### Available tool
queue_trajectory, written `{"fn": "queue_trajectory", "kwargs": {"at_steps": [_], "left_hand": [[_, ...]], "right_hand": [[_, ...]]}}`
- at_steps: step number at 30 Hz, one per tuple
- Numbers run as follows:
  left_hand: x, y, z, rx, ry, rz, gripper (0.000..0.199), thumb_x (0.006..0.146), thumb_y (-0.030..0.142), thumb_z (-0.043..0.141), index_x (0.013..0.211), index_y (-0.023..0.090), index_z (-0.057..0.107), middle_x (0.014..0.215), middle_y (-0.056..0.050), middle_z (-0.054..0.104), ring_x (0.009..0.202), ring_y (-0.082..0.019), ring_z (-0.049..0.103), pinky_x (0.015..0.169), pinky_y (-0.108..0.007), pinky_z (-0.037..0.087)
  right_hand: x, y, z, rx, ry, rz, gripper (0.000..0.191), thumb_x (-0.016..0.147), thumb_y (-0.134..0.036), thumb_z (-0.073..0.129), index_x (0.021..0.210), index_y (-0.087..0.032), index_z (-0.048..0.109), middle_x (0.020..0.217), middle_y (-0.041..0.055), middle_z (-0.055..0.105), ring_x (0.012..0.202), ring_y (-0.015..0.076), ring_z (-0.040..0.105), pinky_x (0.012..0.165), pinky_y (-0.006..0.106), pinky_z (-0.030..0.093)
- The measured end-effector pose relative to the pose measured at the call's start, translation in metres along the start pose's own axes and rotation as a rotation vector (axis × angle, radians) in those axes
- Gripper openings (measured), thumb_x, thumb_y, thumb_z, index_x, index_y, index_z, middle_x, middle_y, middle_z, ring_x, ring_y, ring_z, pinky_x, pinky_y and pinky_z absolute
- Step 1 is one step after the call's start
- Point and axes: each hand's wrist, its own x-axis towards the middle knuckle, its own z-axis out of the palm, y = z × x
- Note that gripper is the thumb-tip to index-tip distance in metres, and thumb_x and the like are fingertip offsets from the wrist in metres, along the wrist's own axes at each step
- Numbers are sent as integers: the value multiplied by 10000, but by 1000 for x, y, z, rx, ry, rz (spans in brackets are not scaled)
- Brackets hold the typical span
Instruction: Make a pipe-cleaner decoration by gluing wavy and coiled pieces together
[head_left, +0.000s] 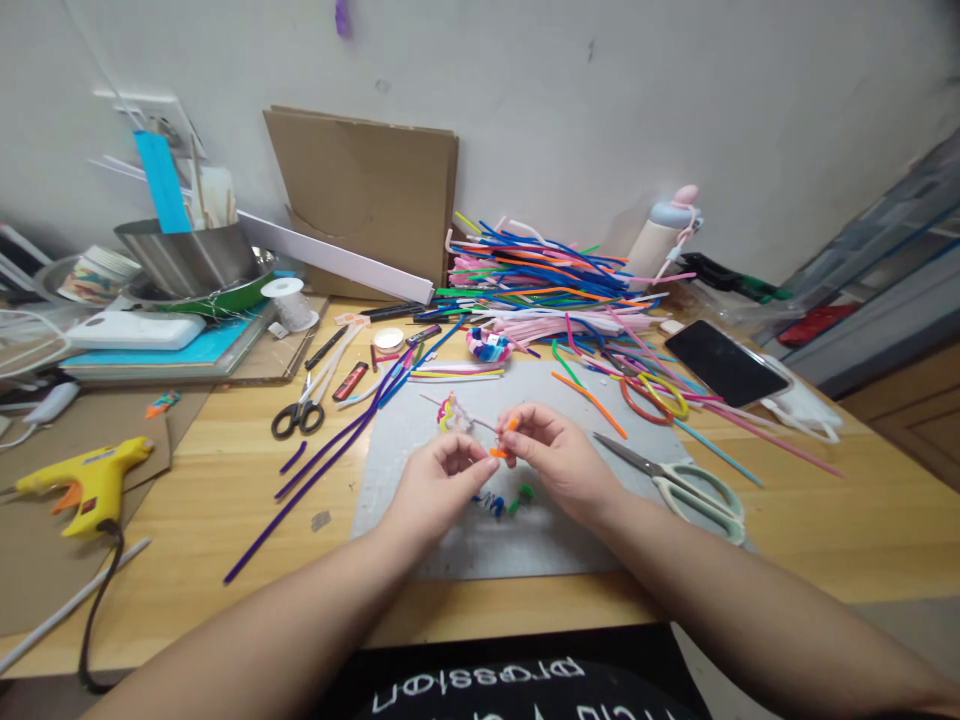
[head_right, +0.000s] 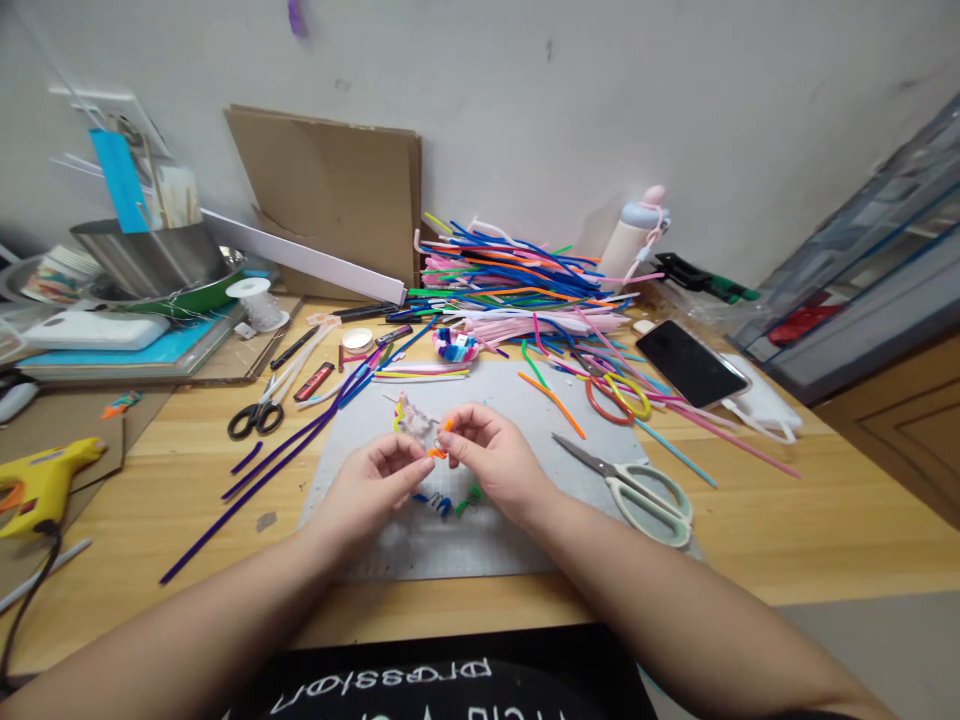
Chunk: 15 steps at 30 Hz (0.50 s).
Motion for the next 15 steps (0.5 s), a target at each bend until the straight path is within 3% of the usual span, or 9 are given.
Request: {"fn": "queue_trajectory", "kwargs": {"at_steps": [3, 8, 12, 15], "left_hand": [[4, 3, -1, -279, -89, -212, 299, 672, 396, 741, 736, 149, 583, 547, 48, 464, 463, -56, 349, 424, -189, 194], [4, 9, -3, -496, -166, -339, 334, 592, 352, 819, 716, 120, 613, 620, 43, 468, 469, -24, 313, 403, -176, 97], [5, 8, -4, -566, -212, -374, 277, 632, 299, 808, 720, 115, 620, 617, 47, 446, 469, -17, 281, 388, -158, 86], [6, 7, -6, -603, -211, -373, 248, 662, 277, 793, 710, 111, 615, 603, 47, 424, 469, -16, 276, 381, -143, 93]], "right_hand": [[0, 2, 1, -45, -7, -119, 138, 756, -289, 710, 776, -210, 598, 816, -9, 557, 658, 109, 509, 621, 265, 422], [-1, 2, 1, -162, -22, -303, 97, 785, -272, 685, 765, -216, 609, 838, 13, 569, 827, 156, 549, 765, 312, 448], [-4, 1, 1, -197, -44, -268, 65, 803, -275, 664, 812, -236, 612, 884, 16, 567, 847, 163, 555, 786, 327, 455], [-5, 0, 1, -208, -78, -136, 233, 768, -284, 698, 975, -250, 596, 957, 26, 574, 837, 164, 564, 759, 326, 466]]}}
